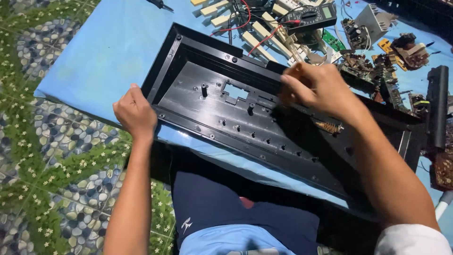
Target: The person removes a circuit board from a black plastic casing and places it on a table. They then use a brush to sweep dust and debris out of the empty casing, cleaning the interior surfaces and crevices.
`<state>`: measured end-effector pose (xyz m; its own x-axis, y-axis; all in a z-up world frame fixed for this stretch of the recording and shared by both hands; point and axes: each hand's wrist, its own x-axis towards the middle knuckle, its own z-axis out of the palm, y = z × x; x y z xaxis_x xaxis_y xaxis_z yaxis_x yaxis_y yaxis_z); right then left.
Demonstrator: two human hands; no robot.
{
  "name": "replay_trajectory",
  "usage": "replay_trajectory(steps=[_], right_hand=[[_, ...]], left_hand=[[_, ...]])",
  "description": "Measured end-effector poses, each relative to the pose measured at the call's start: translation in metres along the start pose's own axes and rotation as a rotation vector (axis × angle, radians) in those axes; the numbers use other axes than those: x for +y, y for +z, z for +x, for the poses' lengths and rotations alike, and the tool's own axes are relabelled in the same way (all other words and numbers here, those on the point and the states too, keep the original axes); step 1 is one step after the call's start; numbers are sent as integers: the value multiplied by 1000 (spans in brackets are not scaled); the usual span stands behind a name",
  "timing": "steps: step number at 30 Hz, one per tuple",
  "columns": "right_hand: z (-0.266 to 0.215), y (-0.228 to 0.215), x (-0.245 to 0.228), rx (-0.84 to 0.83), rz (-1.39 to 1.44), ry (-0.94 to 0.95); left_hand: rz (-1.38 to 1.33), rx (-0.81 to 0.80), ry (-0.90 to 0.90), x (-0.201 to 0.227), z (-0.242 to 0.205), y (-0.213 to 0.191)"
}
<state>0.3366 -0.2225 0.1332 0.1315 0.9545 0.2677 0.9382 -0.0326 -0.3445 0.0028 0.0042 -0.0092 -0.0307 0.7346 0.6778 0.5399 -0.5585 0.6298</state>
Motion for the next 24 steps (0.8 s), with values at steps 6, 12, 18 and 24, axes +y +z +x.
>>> replay_trajectory(steps=[6, 12, 18, 24], right_hand=[[16, 0, -26, 72, 279, -132], [39, 17, -38, 94, 214, -229], [57, 28, -69, -86, 370, -234], [67, 41, -85, 120, 336, -341]], left_hand=[[-15, 76, 15, 6, 1, -3], [-18, 19, -13, 16, 3, -10], [-12, -22, -39, 18, 7, -12], [-7, -18, -58, 11, 4, -8]])
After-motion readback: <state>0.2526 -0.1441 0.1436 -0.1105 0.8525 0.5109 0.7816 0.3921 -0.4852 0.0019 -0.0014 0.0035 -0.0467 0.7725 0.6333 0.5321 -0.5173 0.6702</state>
